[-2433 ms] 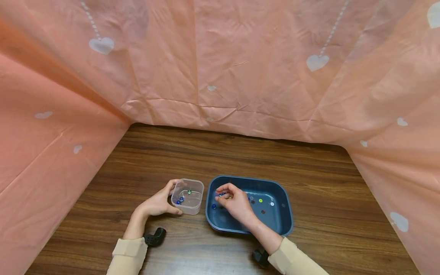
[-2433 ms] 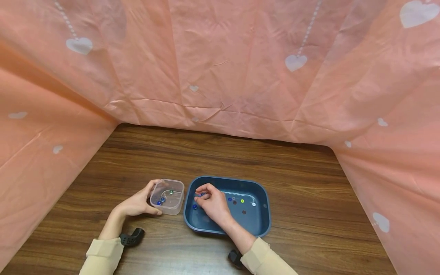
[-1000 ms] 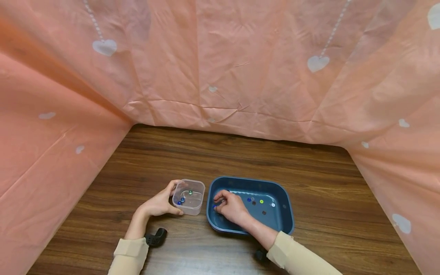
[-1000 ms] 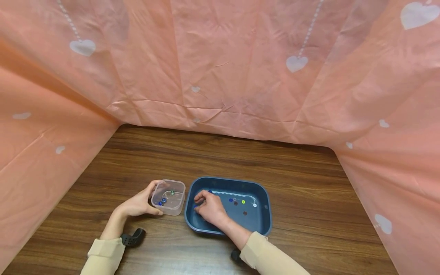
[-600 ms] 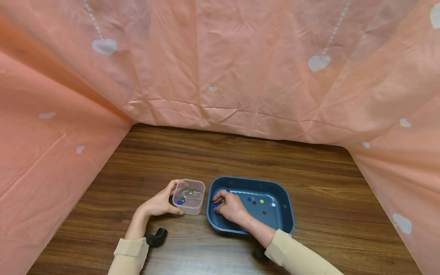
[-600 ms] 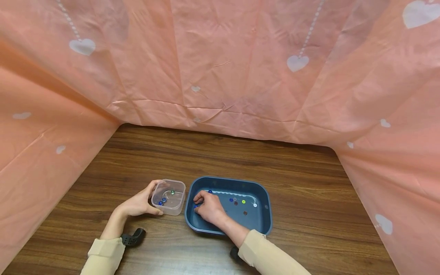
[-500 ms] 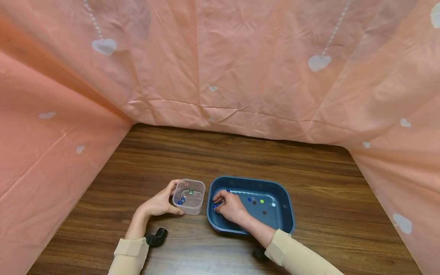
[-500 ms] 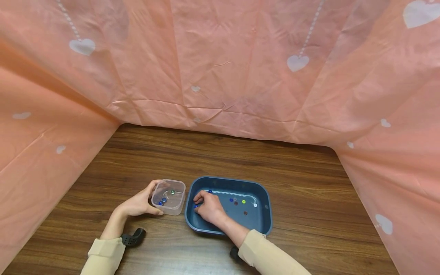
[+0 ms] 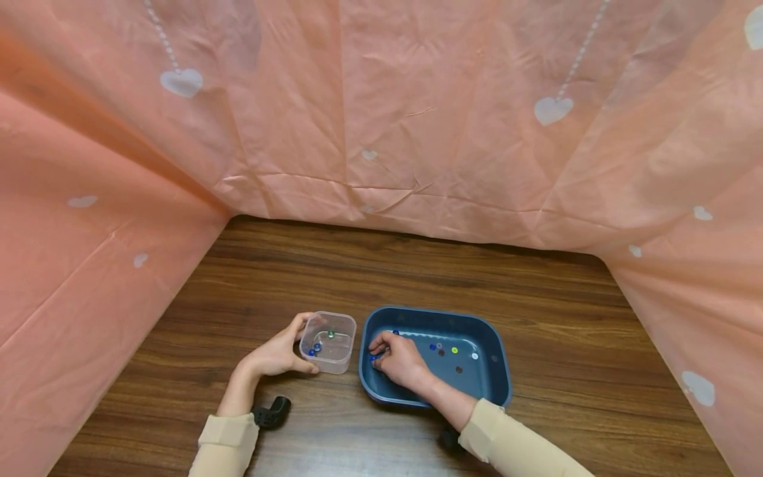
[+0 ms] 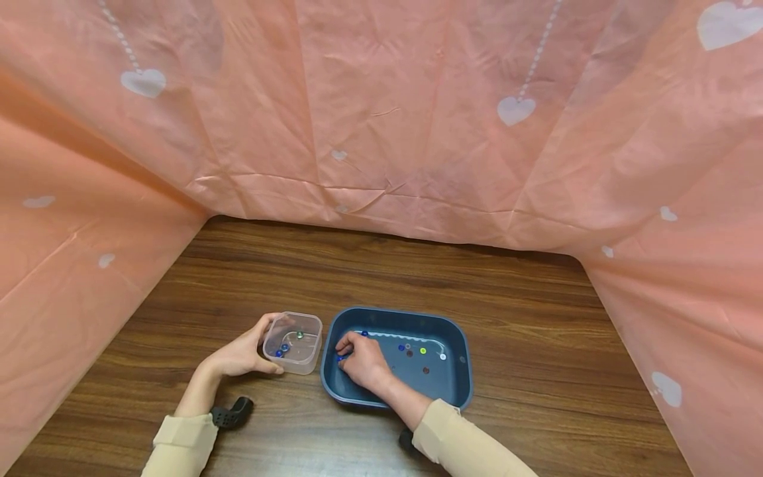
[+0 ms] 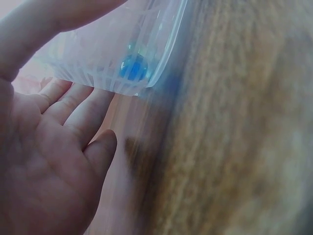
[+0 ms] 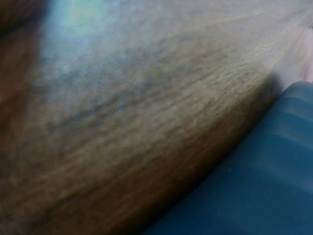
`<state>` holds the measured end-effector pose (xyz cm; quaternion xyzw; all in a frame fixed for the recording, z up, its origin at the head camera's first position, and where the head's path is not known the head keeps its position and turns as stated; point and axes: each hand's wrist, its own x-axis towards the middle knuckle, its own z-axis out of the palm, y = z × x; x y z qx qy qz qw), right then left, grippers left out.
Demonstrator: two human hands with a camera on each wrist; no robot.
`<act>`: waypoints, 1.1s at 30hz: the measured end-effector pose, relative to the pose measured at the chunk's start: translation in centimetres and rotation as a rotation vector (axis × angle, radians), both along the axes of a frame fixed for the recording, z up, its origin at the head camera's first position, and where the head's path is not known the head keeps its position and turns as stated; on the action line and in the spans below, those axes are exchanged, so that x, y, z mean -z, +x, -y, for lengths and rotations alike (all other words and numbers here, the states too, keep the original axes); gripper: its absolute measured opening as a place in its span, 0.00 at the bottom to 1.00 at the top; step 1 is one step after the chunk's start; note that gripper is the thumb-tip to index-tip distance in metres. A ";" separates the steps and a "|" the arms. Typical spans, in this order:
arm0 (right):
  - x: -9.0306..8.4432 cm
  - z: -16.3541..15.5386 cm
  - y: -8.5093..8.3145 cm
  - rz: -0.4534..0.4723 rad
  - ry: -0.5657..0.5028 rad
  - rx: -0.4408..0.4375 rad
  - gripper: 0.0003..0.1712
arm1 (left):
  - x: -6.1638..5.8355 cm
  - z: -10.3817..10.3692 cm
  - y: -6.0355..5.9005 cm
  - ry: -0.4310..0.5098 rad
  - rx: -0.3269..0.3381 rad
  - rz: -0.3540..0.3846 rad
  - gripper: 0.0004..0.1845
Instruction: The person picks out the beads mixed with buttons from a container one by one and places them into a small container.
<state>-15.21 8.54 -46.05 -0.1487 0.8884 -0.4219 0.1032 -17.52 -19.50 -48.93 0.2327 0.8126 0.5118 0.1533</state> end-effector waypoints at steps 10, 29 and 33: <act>0.0 -0.1 -0.1 0.010 -0.011 0.017 0.10 | 0.0 -0.1 0.2 0.019 0.000 0.011 0.50; -0.5 -0.4 -0.3 0.055 -0.065 0.057 0.09 | 0.1 0.0 0.0 0.015 -0.001 0.002 0.49; -0.7 -0.6 -0.3 0.046 -0.092 0.074 0.09 | -0.1 -0.1 0.1 0.016 0.001 0.002 0.49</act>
